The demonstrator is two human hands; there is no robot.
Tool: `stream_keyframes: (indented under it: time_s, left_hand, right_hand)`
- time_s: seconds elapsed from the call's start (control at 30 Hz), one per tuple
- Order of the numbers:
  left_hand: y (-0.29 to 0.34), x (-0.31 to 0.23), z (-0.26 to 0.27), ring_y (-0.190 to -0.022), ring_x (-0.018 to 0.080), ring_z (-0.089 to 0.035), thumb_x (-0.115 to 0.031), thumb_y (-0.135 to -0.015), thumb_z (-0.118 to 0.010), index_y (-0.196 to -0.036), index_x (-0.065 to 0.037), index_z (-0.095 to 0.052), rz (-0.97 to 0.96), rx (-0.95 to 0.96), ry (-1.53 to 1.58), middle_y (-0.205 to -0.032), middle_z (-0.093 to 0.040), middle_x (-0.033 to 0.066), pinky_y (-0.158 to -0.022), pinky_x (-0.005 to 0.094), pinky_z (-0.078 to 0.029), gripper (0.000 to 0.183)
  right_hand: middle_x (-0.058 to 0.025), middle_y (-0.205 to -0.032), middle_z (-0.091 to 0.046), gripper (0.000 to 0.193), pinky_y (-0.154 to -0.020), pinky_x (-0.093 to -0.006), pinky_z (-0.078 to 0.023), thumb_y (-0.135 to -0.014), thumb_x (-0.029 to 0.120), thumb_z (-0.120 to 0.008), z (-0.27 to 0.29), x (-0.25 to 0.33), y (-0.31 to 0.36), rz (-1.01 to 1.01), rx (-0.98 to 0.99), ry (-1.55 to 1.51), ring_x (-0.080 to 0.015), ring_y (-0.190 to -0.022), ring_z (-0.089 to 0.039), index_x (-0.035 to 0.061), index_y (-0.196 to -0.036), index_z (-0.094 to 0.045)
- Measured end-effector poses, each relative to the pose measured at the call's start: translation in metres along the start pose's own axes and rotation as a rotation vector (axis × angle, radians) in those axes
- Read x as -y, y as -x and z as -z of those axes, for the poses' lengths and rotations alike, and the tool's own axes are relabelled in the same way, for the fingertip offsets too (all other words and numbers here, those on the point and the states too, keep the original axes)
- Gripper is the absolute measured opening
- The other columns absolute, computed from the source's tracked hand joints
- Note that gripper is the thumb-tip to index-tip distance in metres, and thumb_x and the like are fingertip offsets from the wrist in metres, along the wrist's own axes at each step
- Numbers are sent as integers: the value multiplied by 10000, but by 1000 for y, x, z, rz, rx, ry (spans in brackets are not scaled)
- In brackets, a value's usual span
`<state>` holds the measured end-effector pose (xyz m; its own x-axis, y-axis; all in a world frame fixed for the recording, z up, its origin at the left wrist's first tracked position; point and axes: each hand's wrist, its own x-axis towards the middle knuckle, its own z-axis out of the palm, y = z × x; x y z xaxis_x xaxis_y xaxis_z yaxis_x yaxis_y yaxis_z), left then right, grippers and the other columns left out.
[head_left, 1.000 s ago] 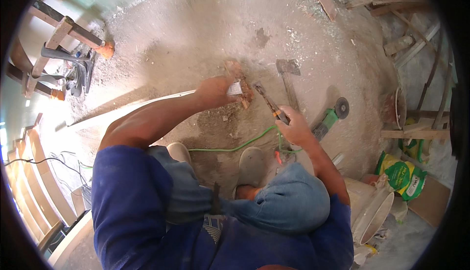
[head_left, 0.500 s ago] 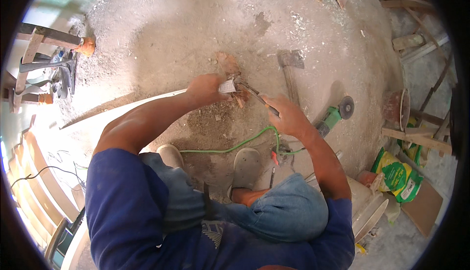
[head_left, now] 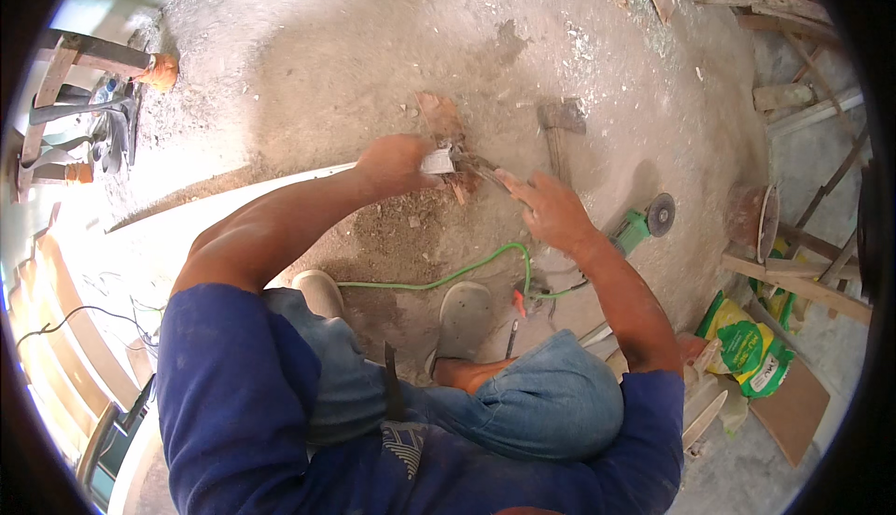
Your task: The person measures and marks a metal strip using a tape measure and pencil, then uses an angle grinder to cut the strip. The person also uses pliers and a hammer to adjust the strip's edges before cutting.
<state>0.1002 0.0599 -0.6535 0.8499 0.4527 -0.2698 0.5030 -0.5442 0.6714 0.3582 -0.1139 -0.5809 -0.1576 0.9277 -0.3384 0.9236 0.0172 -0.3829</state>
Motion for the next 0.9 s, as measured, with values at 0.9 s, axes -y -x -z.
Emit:
stream_keyframes:
  time_s: [0.9]
  left_hand:
    - [-8,1,4,-915,421,-677,-422,-798,-800,-1030,-49,-657,78,102,-52,-922,-697,216,-833,516,-527,462]
  right_hand:
    - [-125,-950,-587,663,-734,-457,-535,-839,60,-609,-13,-2,6,-116,2,-42,-351,-853,-632,299,-1454,-538]
